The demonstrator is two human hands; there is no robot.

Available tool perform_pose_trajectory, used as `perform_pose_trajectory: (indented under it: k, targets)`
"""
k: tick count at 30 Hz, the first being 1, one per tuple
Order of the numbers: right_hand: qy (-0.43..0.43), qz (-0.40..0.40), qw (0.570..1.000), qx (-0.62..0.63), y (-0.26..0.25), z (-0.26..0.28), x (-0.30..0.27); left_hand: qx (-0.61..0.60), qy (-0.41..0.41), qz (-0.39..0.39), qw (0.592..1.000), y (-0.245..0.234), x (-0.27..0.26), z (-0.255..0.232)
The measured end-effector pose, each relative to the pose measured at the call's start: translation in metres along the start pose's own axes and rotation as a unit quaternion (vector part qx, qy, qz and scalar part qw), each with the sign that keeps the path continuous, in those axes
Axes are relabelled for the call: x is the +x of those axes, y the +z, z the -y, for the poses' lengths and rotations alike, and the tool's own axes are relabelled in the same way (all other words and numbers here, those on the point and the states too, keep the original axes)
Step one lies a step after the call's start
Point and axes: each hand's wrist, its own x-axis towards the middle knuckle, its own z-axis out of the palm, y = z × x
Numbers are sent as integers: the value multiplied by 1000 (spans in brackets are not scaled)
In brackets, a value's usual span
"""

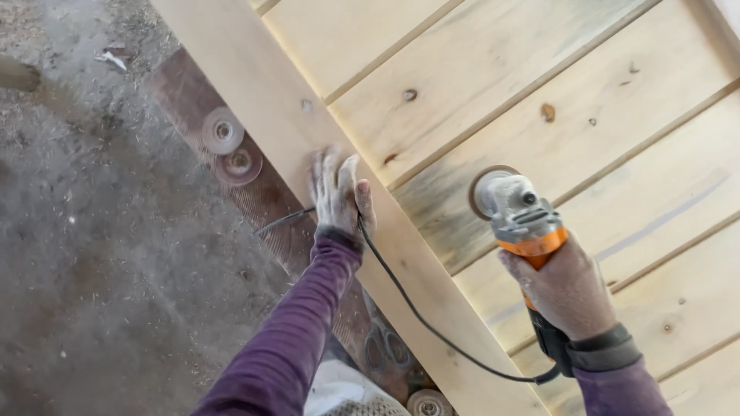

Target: Sanding a wooden panel using an angle grinder with a sanding disc.

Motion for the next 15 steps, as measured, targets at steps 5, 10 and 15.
perform_pose_trajectory:
  k: [5,10,15]
  targets:
    - [-48,42,993,-101,20,19,-2,-125,65,-30,990,16,1,8]
    - [-87,49,993,-55,41,35,19,-146,42,-28,988,10,7,1]
    - [-170,36,980,-98,59,45,35,-160,1,8,987,2,-2,-5]
